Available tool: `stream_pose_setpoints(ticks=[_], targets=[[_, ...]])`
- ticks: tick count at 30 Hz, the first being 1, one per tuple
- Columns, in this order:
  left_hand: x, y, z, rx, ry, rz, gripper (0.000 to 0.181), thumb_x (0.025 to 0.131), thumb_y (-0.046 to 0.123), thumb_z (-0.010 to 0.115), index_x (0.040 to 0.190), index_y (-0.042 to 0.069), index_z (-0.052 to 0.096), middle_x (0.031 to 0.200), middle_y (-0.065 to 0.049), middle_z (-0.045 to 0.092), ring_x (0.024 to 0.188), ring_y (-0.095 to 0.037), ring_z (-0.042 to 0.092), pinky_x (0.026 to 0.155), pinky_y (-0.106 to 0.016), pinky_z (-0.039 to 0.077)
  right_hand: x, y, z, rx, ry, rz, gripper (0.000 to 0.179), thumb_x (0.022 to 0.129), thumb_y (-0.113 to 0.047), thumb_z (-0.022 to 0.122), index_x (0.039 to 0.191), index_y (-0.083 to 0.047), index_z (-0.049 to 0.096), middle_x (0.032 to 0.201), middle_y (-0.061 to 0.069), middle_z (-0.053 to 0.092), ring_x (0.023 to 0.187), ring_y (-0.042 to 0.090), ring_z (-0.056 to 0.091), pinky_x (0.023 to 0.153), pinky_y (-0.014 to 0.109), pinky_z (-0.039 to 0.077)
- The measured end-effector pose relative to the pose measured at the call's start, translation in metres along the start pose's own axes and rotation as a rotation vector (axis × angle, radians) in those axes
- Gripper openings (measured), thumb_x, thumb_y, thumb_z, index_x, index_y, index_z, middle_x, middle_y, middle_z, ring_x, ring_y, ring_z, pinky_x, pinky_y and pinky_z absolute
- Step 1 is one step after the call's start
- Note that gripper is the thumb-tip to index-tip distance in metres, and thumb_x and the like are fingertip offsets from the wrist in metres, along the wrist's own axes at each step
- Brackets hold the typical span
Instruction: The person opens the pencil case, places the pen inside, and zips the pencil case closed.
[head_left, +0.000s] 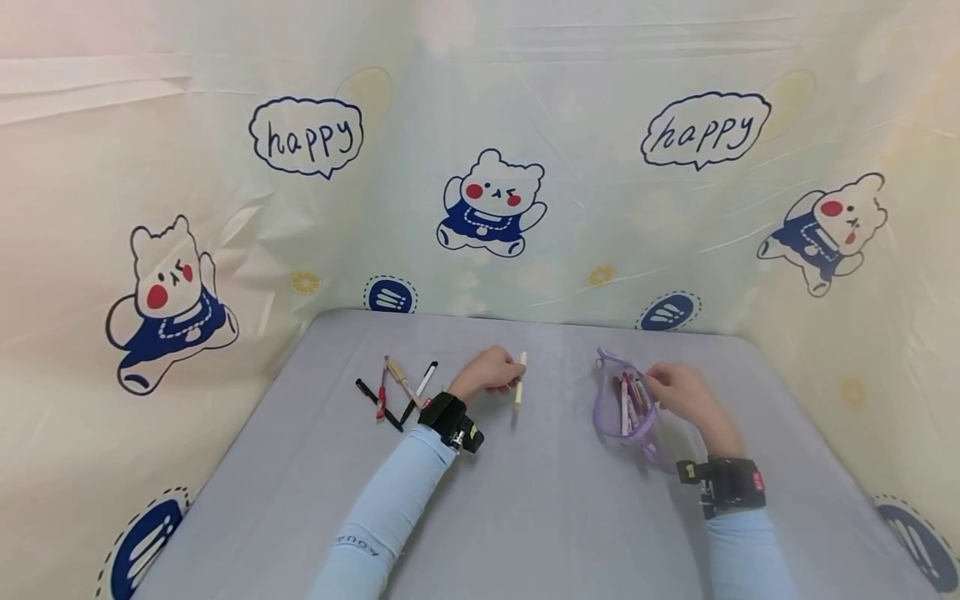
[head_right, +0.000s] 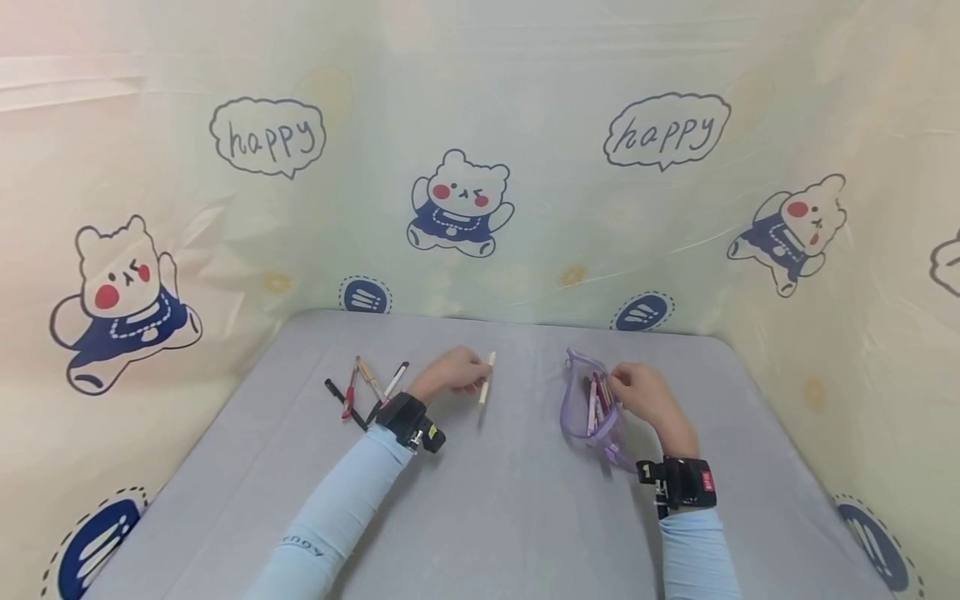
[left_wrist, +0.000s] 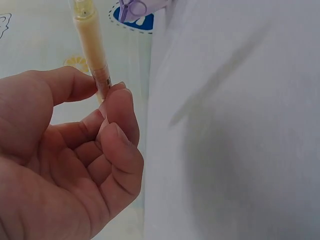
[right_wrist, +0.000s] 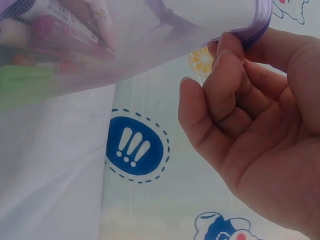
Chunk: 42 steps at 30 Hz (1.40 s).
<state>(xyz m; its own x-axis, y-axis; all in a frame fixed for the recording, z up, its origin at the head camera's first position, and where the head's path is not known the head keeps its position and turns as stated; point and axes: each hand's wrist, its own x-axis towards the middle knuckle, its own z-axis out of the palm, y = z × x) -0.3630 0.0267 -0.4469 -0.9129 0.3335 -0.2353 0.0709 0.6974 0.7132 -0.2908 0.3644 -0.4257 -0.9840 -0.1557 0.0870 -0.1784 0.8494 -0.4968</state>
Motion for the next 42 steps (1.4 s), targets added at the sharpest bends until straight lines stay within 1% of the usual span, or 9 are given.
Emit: stream_pose_setpoints(ticks=[4, 8, 13, 17, 22, 25, 33, 38, 42], targets=[[0.000, 0.015, 0.008, 0.001, -0.008, 0.009, 0.032, 0.097, 0.026, 0.056, 0.079, 0.005, 0.072, 0.087, -0.013, 0.074, 0.070, -0.023, 0.065, 0.056, -0.027, 0.047, 0.000, 0.000, -0.001, 0.009, 0.000, 0.001, 0.024, 0.096, -0.017, 0.054, 0.102, 0.002, 0.067, 0.088, 0.014, 0.070, 0.074, 0.018, 0.063, 0.063, 0.030, 0.053], [0.000, 0.028, 0.018, -0.010, -0.010, 0.021, 0.031, 0.097, 0.025, 0.056, 0.078, 0.006, 0.072, 0.084, -0.010, 0.073, 0.068, -0.020, 0.067, 0.056, -0.027, 0.049, 0.000, 0.000, -0.002, 0.009, 0.003, 0.003, 0.025, 0.096, -0.017, 0.054, 0.103, 0.003, 0.067, 0.089, 0.016, 0.070, 0.073, 0.019, 0.064, 0.063, 0.030, 0.053], [0.001, 0.038, 0.030, -0.036, -0.002, 0.009, 0.030, 0.096, 0.025, 0.056, 0.078, 0.007, 0.072, 0.078, -0.003, 0.071, 0.061, -0.015, 0.067, 0.060, -0.031, 0.055, -0.001, 0.000, -0.003, -0.003, 0.008, -0.003, 0.024, 0.096, -0.016, 0.054, 0.101, 0.002, 0.068, 0.087, 0.013, 0.070, 0.074, 0.019, 0.064, 0.063, 0.030, 0.053], [0.002, 0.046, 0.040, -0.065, 0.011, 0.027, 0.029, 0.096, 0.025, 0.056, 0.080, 0.007, 0.072, 0.076, -0.001, 0.071, 0.058, -0.013, 0.066, 0.062, -0.032, 0.057, -0.001, -0.001, -0.003, -0.012, 0.006, -0.005, 0.023, 0.096, -0.016, 0.054, 0.101, 0.002, 0.068, 0.087, 0.012, 0.070, 0.074, 0.018, 0.064, 0.063, 0.030, 0.052], [0.005, 0.058, 0.050, -0.121, -0.014, 0.064, 0.029, 0.095, 0.025, 0.056, 0.081, 0.006, 0.072, 0.078, -0.005, 0.073, 0.056, -0.012, 0.065, 0.054, -0.026, 0.054, -0.001, -0.005, -0.004, -0.009, -0.004, 0.001, 0.023, 0.096, -0.016, 0.055, 0.101, 0.002, 0.068, 0.088, 0.014, 0.070, 0.073, 0.019, 0.065, 0.063, 0.030, 0.053], [0.007, 0.065, 0.058, -0.125, -0.024, 0.062, 0.030, 0.096, 0.025, 0.056, 0.080, 0.006, 0.072, 0.077, -0.005, 0.074, 0.055, -0.012, 0.066, 0.051, -0.024, 0.052, -0.001, -0.007, -0.004, -0.003, -0.013, 0.001, 0.023, 0.096, -0.015, 0.055, 0.103, 0.003, 0.067, 0.089, 0.014, 0.070, 0.074, 0.020, 0.065, 0.063, 0.031, 0.053], [0.015, 0.078, 0.080, -0.128, -0.031, 0.071, 0.033, 0.097, 0.027, 0.056, 0.073, 0.009, 0.070, 0.066, -0.001, 0.070, 0.058, -0.016, 0.069, 0.048, -0.023, 0.048, -0.001, -0.004, -0.002, -0.005, -0.014, 0.007, 0.023, 0.096, -0.015, 0.054, 0.103, 0.003, 0.067, 0.089, 0.015, 0.070, 0.076, 0.021, 0.064, 0.064, 0.032, 0.054], [0.020, 0.082, 0.095, -0.199, -0.047, 0.056, 0.033, 0.097, 0.026, 0.057, 0.070, 0.009, 0.067, 0.059, -0.003, 0.067, 0.060, -0.020, 0.070, 0.046, -0.023, 0.047, -0.001, -0.005, -0.002, -0.007, -0.017, 0.008, 0.024, 0.097, -0.015, 0.054, 0.103, 0.004, 0.067, 0.089, 0.015, 0.070, 0.076, 0.021, 0.064, 0.064, 0.032, 0.054], [0.022, 0.082, 0.103, -0.253, -0.052, 0.063, 0.029, 0.097, 0.024, 0.056, 0.073, 0.009, 0.065, 0.062, -0.002, 0.067, 0.055, -0.016, 0.066, 0.046, -0.022, 0.046, -0.001, -0.007, -0.002, -0.010, -0.021, 0.009, 0.024, 0.096, -0.015, 0.054, 0.103, 0.004, 0.067, 0.090, 0.016, 0.070, 0.076, 0.022, 0.064, 0.064, 0.032, 0.054]])
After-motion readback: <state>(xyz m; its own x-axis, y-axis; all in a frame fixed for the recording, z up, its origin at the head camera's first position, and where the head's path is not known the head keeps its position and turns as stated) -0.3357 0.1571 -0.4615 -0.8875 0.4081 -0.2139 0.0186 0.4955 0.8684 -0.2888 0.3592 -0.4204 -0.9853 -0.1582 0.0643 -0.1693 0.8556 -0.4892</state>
